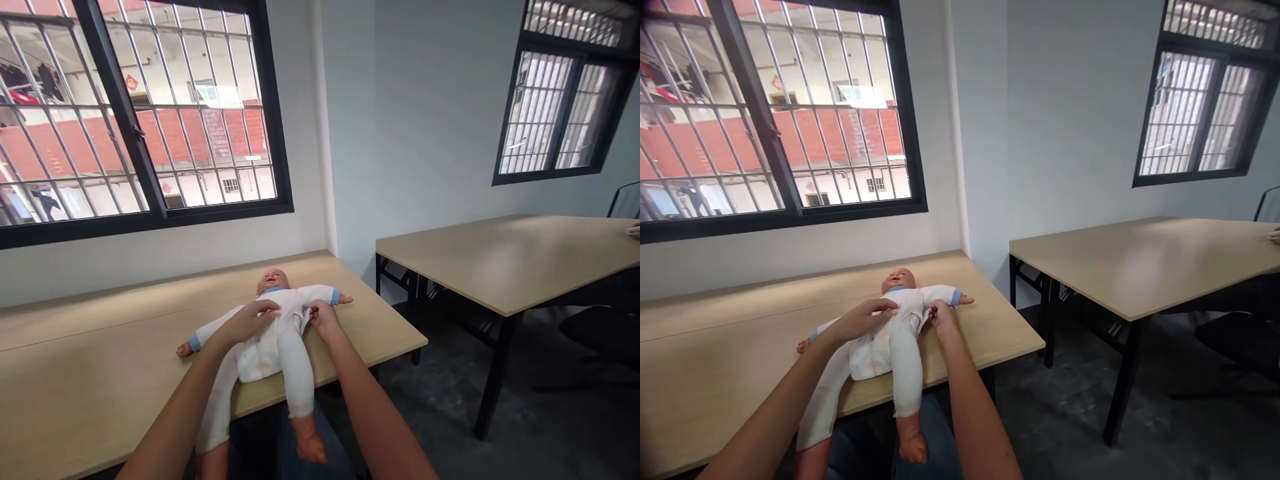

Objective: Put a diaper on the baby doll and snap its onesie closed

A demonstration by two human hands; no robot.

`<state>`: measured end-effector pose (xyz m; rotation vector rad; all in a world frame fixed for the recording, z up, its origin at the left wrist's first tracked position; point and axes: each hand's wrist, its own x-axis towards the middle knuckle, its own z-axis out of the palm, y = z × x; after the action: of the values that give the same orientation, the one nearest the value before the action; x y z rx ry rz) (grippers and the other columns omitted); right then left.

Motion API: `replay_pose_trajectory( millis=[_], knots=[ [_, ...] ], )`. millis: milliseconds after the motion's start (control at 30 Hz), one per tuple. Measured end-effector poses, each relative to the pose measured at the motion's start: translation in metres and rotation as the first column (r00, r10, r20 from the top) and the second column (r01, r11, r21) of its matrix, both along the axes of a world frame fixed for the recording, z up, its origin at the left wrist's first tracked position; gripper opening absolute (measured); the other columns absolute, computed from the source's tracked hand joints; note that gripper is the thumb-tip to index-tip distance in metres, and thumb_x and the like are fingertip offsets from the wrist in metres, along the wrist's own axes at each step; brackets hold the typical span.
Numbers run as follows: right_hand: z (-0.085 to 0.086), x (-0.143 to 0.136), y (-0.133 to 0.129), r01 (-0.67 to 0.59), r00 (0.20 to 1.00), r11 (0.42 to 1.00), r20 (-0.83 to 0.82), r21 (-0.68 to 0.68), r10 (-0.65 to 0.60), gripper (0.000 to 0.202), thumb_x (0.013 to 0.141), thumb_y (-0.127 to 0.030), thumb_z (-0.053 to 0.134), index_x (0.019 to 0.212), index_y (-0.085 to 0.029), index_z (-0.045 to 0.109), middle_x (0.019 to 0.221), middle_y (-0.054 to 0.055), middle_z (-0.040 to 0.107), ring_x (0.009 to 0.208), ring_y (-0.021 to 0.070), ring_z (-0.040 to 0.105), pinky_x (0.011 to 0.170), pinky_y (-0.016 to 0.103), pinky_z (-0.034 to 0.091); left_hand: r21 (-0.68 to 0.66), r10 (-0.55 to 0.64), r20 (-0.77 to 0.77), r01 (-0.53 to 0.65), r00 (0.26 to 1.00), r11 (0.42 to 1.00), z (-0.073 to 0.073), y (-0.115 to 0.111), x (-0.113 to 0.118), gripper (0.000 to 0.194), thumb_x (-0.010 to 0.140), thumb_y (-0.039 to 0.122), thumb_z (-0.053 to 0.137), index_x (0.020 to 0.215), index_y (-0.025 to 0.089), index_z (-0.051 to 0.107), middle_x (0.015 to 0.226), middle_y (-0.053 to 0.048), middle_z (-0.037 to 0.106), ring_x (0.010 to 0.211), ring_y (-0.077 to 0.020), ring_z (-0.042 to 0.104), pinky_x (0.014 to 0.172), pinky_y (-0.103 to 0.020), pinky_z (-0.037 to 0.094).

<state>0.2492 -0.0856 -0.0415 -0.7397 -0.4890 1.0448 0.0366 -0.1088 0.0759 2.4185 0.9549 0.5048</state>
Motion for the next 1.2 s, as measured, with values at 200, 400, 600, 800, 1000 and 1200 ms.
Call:
replay_pose_trajectory(
  millis=[200, 400, 600, 800, 1000, 1200],
  knots=[
    [-0.005, 0.002, 0.006, -0.125, 0.992, 0.984, -0.034, -0.128, 0.121, 0.021, 0.095, -0.032, 0.057, 0.101, -0.012, 0.060, 0.086, 0.001, 0.061, 0.064, 0.0086, 0.057, 0.056, 0.022, 0.050, 0.055, -0.060, -0.062, 0.063, 0.996, 0.997, -0.009, 0.032, 0.033, 0.052, 0.074, 0.042, 0.062, 0.120, 0.018, 0.061, 0.115, -0.008, 0.065, 0.101, -0.0232, 0.058, 0.087, -0.031, 0.045],
    [-0.002, 0.000, 0.001, -0.133, 0.991, 0.984, -0.047, -0.119, 0.128, 0.021, 0.093, -0.028, 0.059, 0.079, -0.012, 0.056, 0.066, -0.005, 0.052, 0.051, 0.0054, 0.047, 0.049, 0.018, 0.042, 0.051, -0.193, -0.132, 0.201, 0.972, 0.978, -0.004, 0.043, 0.051, 0.019, 0.076, 0.033, 0.058, 0.086, 0.018, 0.068, 0.082, -0.001, 0.068, 0.079, -0.0172, 0.058, 0.073, -0.025, 0.045],
    [0.001, -0.003, -0.005, -0.062, 0.998, 0.994, -0.026, -0.087, 0.060, 0.023, 0.065, -0.013, 0.064, 0.053, -0.019, 0.045, 0.049, -0.004, 0.046, 0.046, 0.0105, 0.046, 0.048, 0.024, 0.042, 0.174, -0.150, -0.136, 0.172, 0.979, 0.970, -0.019, 0.031, 0.055, 0.016, 0.087, 0.027, 0.044, 0.092, 0.021, 0.059, 0.091, -0.001, 0.065, 0.083, -0.0166, 0.057, 0.076, -0.025, 0.044],
    [0.004, -0.004, -0.018, 0.089, 0.989, 0.988, 0.125, -0.126, -0.074, 0.018, 0.057, -0.010, 0.059, 0.053, -0.021, 0.045, 0.046, -0.004, 0.049, 0.043, 0.0111, 0.045, 0.044, 0.025, 0.038, 0.285, -0.016, -0.166, 0.064, 0.986, 0.957, -0.040, 0.031, 0.066, 0.014, 0.088, 0.021, 0.040, 0.085, 0.022, 0.054, 0.090, -0.002, 0.065, 0.083, -0.0174, 0.058, 0.077, -0.026, 0.041],
    [0.006, -0.005, -0.029, 0.160, 0.961, 0.975, 0.249, -0.151, -0.120, 0.013, 0.056, -0.009, 0.055, 0.060, -0.020, 0.050, 0.045, -0.003, 0.052, 0.040, 0.0120, 0.047, 0.040, 0.024, 0.031, 0.350, 0.156, -0.198, -0.079, 0.968, 0.934, -0.044, 0.038, 0.077, 0.018, 0.085, 0.014, 0.040, 0.093, 0.019, 0.056, 0.094, -0.008, 0.069, 0.089, -0.0215, 0.063, 0.074, -0.028, 0.039],
    [0.006, -0.005, -0.027, 0.089, 0.956, 0.981, 0.291, -0.173, -0.035, 0.012, 0.053, -0.011, 0.054, 0.061, -0.020, 0.050, 0.043, -0.004, 0.051, 0.036, 0.0109, 0.046, 0.037, 0.021, 0.031, 0.378, 0.254, -0.225, -0.156, 0.941, 0.912, -0.049, 0.039, 0.084, 0.024, 0.087, 0.015, 0.040, 0.102, 0.018, 0.058, 0.095, -0.010, 0.070, 0.088, -0.0224, 0.064, 0.072, -0.030, 0.041]
  ],
)
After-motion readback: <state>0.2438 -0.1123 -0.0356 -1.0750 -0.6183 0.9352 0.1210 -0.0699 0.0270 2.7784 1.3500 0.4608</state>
